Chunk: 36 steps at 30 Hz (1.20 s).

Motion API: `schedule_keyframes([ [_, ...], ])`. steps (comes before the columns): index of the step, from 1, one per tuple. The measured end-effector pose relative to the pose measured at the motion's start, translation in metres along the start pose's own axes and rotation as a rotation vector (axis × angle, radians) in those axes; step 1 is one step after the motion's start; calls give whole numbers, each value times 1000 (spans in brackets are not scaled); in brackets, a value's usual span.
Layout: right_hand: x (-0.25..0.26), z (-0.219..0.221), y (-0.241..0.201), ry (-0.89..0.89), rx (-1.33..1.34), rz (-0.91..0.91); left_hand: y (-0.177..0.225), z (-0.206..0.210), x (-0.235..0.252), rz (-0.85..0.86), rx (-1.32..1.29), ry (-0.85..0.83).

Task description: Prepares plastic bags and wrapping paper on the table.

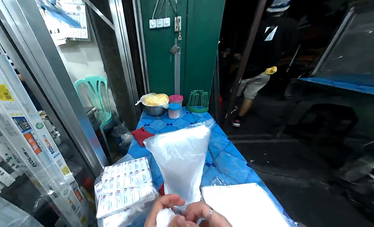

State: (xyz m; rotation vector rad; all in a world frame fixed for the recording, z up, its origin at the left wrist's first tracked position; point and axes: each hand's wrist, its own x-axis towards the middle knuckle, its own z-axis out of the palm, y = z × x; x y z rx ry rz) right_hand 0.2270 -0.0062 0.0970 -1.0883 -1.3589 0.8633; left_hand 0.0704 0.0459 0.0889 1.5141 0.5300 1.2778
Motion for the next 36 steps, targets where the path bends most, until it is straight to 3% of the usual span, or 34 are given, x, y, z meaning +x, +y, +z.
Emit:
schedule_keyframes([
  [5, 0, 1, 3, 175, 143, -96, 2, -4, -1, -88, -136, 23],
  [10, -2, -2, 0, -12, 7, -48, 4, 2, 5, -82, -159, 4],
  [16, 2, -16, -5, 192, 181, -42, 10, 3, 6, -163, -249, -14],
  [20, -4, -18, -10, 4, 9, 51, 7, 4, 11, -76, -204, -41],
  [22, -6, -15, -5, -34, -22, 11, 7, 6, 13, -69, -222, -40],
  [28, -1, -23, -8, 179, 207, -21, 9, 7, 12, -114, -289, -14],
  [32, -5, -21, -17, 12, 68, 146, 5, 11, 15, -72, -281, -19],
  [36, -6, -19, -9, 152, 121, 3, 8, 8, 16, -40, -229, -12],
])
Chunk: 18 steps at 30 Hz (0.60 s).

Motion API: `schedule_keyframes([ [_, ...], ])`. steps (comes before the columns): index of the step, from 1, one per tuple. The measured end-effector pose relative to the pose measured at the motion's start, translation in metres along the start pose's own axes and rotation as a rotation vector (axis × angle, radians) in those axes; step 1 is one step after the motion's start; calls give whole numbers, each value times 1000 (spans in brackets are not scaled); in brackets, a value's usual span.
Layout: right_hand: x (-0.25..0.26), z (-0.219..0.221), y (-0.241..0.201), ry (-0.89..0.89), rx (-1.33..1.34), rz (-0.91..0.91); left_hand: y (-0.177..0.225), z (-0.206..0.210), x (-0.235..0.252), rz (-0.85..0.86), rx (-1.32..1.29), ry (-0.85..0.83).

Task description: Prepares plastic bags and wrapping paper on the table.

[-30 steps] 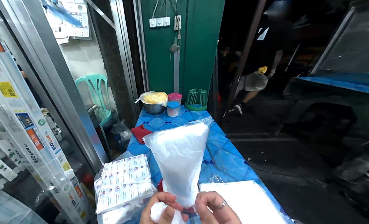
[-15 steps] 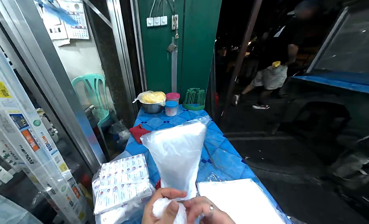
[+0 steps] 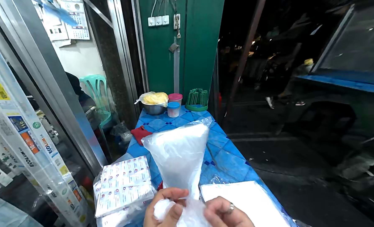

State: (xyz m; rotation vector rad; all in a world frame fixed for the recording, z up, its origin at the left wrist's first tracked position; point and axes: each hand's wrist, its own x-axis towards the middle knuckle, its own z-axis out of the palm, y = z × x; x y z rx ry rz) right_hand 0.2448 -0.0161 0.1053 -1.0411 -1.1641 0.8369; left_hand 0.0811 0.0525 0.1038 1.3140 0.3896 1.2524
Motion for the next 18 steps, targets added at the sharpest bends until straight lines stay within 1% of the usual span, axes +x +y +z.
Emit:
schedule_keyframes([
  [3, 4, -4, 1, 94, 79, -36, 5, 2, -3, -23, 99, 60],
  [6, 1, -3, 2, 11, 104, -44, 4, 4, -5, -46, 103, 50],
  [8, -1, 1, 1, 13, 114, -45, 4, 6, -5, -64, 101, 42],
  [12, 1, 3, 0, 100, 56, -103, 0, 4, -5, -59, 112, 21],
  [18, 2, 6, 11, 129, -45, -180, -6, 4, -4, -31, 28, -87],
])
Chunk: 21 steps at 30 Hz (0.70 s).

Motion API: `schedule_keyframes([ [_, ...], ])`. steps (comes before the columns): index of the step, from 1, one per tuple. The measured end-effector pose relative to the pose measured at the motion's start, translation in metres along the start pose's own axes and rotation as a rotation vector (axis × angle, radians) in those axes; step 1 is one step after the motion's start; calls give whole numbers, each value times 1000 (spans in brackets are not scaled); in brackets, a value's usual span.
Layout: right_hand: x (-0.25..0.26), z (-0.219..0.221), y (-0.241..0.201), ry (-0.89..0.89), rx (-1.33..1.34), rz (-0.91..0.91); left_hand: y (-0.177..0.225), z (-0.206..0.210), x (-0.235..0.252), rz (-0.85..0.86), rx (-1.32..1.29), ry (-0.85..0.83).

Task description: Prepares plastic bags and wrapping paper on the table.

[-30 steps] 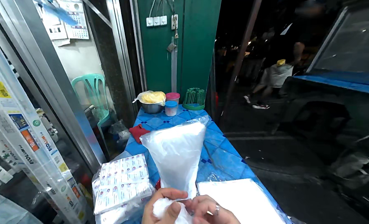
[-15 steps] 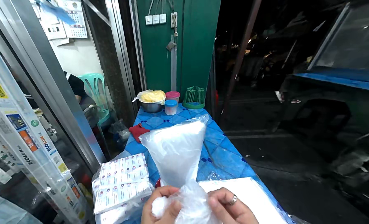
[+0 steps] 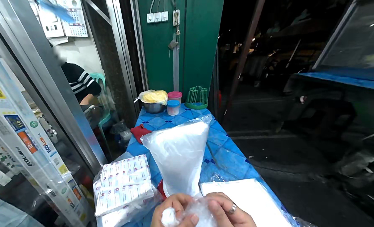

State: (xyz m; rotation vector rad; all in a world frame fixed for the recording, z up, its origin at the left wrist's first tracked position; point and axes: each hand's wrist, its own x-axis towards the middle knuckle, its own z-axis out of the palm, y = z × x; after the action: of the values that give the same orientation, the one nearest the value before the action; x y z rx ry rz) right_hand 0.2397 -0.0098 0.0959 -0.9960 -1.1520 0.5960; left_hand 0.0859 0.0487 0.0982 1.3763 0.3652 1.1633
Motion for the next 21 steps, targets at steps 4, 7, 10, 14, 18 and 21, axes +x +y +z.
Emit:
schedule_keyframes([
  [4, 0, 4, -2, 81, -20, 6, -1, 1, -1, -18, 0, 30],
  [7, 0, 6, -7, 116, 35, 40, 2, 0, -1, -52, 47, -10],
  [10, 1, 5, -4, 112, 64, -2, 3, -3, -2, -51, 41, -87],
  [14, 6, -1, -4, 126, 83, 18, -4, -8, -2, -33, -8, -65],
  [18, 9, -3, -6, 144, 74, 42, -5, -10, -2, -7, -30, -56],
  [21, 10, -3, -8, 150, 48, 55, -5, -9, -3, -26, -62, 4],
])
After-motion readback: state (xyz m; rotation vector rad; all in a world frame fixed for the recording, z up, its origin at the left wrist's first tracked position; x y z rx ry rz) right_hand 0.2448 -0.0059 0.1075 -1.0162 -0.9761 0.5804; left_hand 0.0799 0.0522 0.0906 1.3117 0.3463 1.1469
